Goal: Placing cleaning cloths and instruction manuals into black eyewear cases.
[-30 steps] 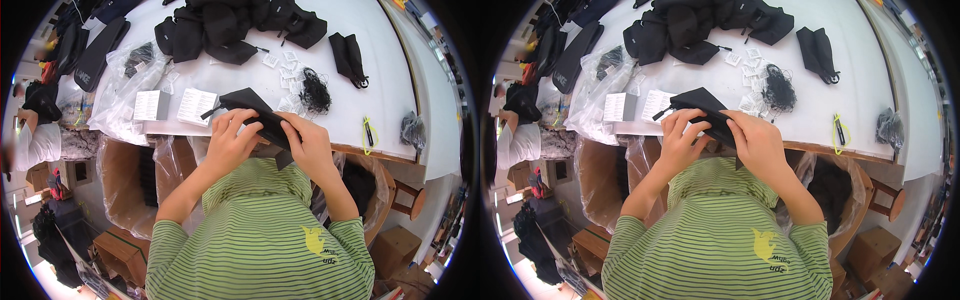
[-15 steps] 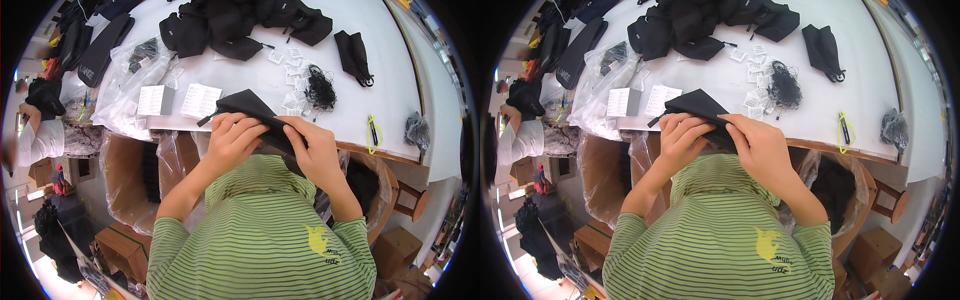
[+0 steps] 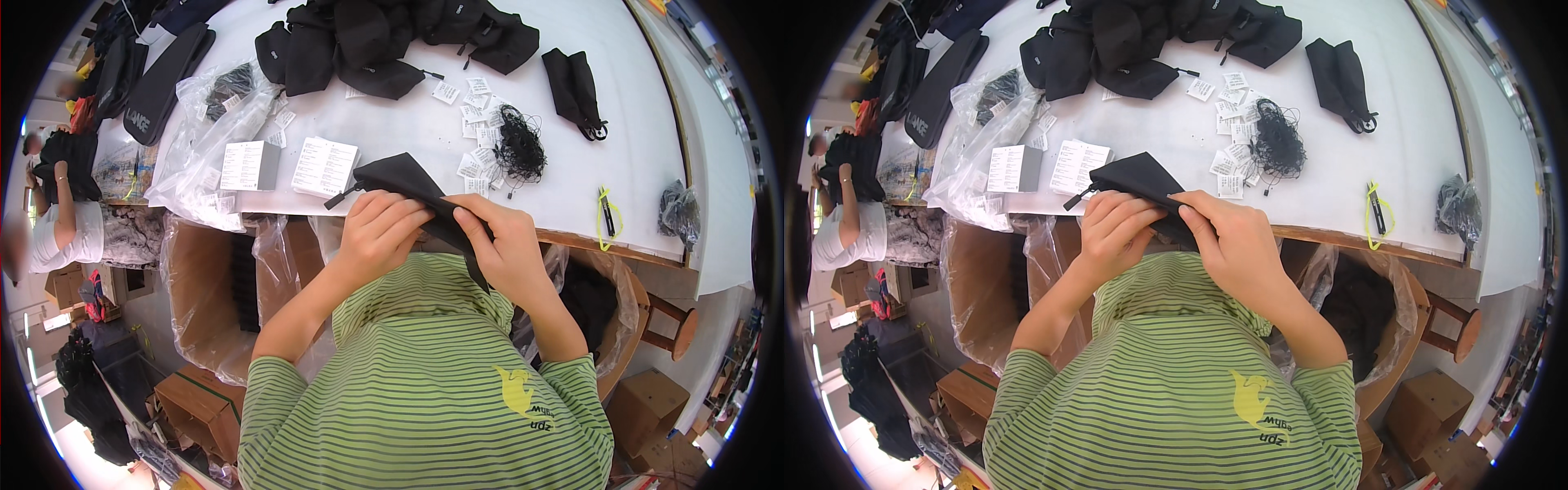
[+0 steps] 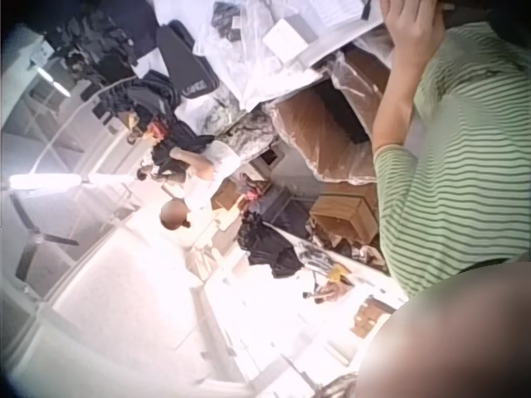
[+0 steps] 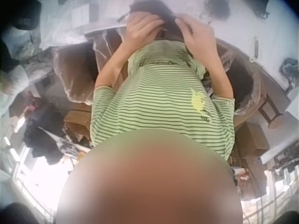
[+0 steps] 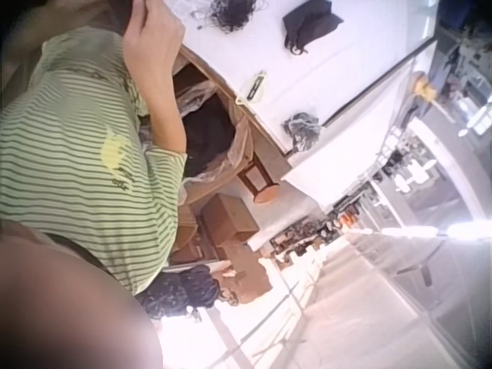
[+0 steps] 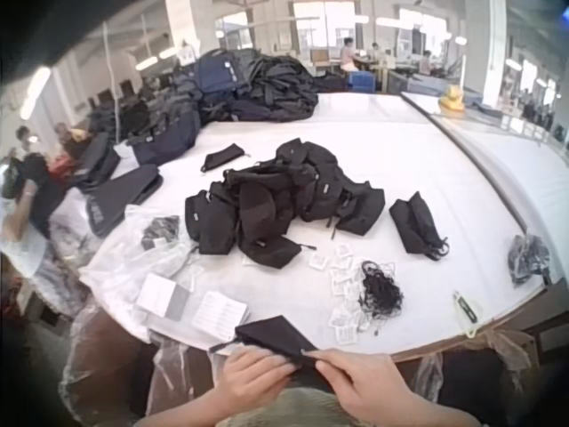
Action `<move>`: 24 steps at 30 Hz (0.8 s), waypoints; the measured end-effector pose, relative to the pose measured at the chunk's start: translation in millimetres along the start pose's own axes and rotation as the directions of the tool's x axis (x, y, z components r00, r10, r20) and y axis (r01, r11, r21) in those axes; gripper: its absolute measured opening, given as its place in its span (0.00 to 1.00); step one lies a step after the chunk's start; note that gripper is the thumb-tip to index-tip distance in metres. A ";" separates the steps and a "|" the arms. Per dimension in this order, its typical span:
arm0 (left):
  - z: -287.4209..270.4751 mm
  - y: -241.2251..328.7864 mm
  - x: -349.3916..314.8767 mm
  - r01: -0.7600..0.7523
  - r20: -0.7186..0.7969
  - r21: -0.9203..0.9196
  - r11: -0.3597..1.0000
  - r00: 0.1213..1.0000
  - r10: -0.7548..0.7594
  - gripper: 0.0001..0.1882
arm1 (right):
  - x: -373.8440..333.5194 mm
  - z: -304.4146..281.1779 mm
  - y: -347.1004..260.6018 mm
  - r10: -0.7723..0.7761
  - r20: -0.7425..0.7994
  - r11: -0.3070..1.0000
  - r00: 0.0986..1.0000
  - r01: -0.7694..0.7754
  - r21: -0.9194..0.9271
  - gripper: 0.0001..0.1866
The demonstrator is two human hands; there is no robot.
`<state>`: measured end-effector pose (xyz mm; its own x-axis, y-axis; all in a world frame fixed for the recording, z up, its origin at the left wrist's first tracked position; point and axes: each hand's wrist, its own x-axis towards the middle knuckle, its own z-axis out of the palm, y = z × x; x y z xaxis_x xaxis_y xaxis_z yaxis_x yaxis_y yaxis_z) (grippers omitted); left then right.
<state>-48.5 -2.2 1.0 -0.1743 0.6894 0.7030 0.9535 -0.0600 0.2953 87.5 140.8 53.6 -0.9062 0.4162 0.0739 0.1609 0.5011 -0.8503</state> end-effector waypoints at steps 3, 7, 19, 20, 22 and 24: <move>-2.7 0.8 4.1 0.072 0.095 -0.056 0.996 0.993 -0.067 0.15 | 5.2 -1.6 6.1 0.007 -0.005 1.000 1.000 -0.007 0.028 0.10; -2.3 2.7 5.5 0.183 0.371 0.007 0.983 0.912 -0.172 0.18 | 24.1 1.9 38.4 -0.007 0.034 0.996 0.999 0.004 0.093 0.10; 24.7 -22.1 6.1 0.391 0.637 0.062 0.918 0.693 -0.338 0.20 | -52.9 35.9 114.9 0.143 -0.147 0.953 0.979 -0.176 -0.247 0.39; 25.3 -22.2 9.3 0.388 0.688 0.055 0.920 0.653 -0.317 0.22 | -57.9 40.1 116.5 0.150 -0.183 0.899 0.972 -0.211 -0.384 0.37; 34.1 -27.0 6.2 0.355 0.701 0.050 0.934 0.653 -0.286 0.23 | -63.3 42.7 119.4 0.198 -0.202 0.914 0.959 -0.255 -0.315 0.33; 38.7 -32.0 4.8 0.320 0.711 0.043 0.946 0.655 -0.254 0.24 | -70.0 44.2 126.8 0.239 -0.252 0.901 0.938 -0.311 -0.303 0.23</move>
<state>-70.3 31.0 -30.1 -0.1815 0.9805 -0.0747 0.8572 0.1950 0.4766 154.1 141.7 -82.4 -0.7125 0.7017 -0.0026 0.5454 0.5515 -0.6312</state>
